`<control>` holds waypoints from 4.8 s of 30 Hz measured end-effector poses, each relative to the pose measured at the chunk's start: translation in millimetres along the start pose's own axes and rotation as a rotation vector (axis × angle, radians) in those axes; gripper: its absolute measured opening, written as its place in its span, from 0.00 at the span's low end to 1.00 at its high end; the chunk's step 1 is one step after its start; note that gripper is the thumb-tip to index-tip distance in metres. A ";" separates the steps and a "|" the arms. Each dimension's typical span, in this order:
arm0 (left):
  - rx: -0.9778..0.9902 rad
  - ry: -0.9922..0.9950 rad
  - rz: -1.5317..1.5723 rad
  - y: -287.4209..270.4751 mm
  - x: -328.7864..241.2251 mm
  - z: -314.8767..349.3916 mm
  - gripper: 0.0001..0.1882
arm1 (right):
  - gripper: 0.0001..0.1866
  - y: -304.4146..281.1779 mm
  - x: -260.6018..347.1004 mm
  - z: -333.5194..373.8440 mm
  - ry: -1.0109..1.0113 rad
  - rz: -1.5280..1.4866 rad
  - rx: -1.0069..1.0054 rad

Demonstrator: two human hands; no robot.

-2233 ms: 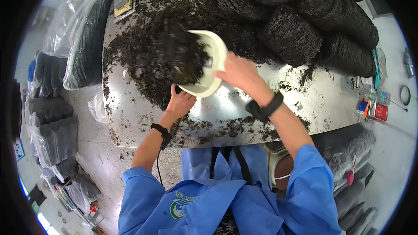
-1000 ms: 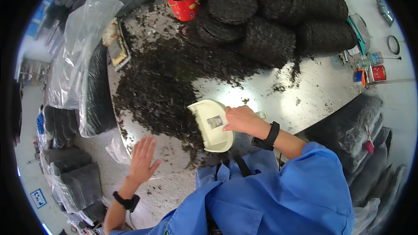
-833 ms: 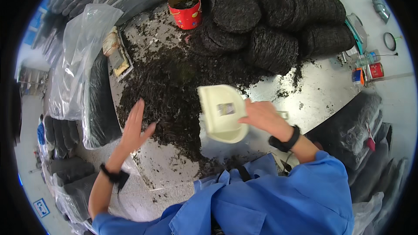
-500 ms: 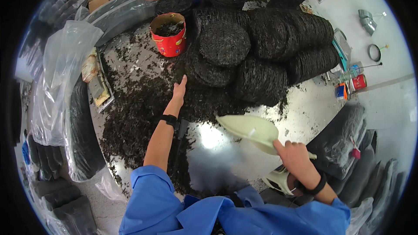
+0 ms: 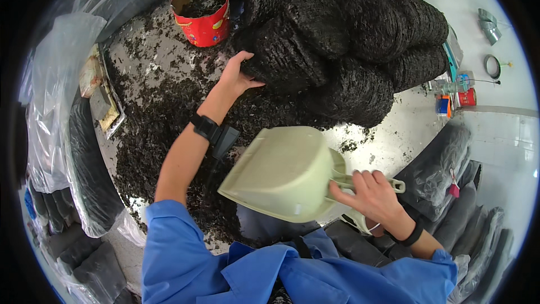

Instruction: The person unpacks cylindrical rolls of dark dried material from plastic bags and places them on a metal table. They then use a dustpan and brush to sweep loose debris from the table into a large plastic bag. Finally, the person sifts the loose material through a wire mesh sieve over the bag.

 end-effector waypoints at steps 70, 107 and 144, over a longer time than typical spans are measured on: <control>-1.688 0.744 -1.705 -427.6 -68.2 372.3 0.19 | 0.13 -126.1 100.6 -500.0 0.083 0.397 -0.470; -0.391 0.599 -1.956 -233.1 394.9 413.8 0.32 | 0.14 -38.2 -26.5 -66.0 0.094 -0.333 -0.049; -1.114 1.024 -1.166 -155.6 228.4 346.6 0.36 | 0.04 291.5 71.1 -77.9 0.171 -1.293 -0.077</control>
Point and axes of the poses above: each hand's wrist, its own z-axis away from the middle knuckle, its own y-axis out of the palm, x = y × z, the point moved 3 cm from there along -z, towards the middle knuckle
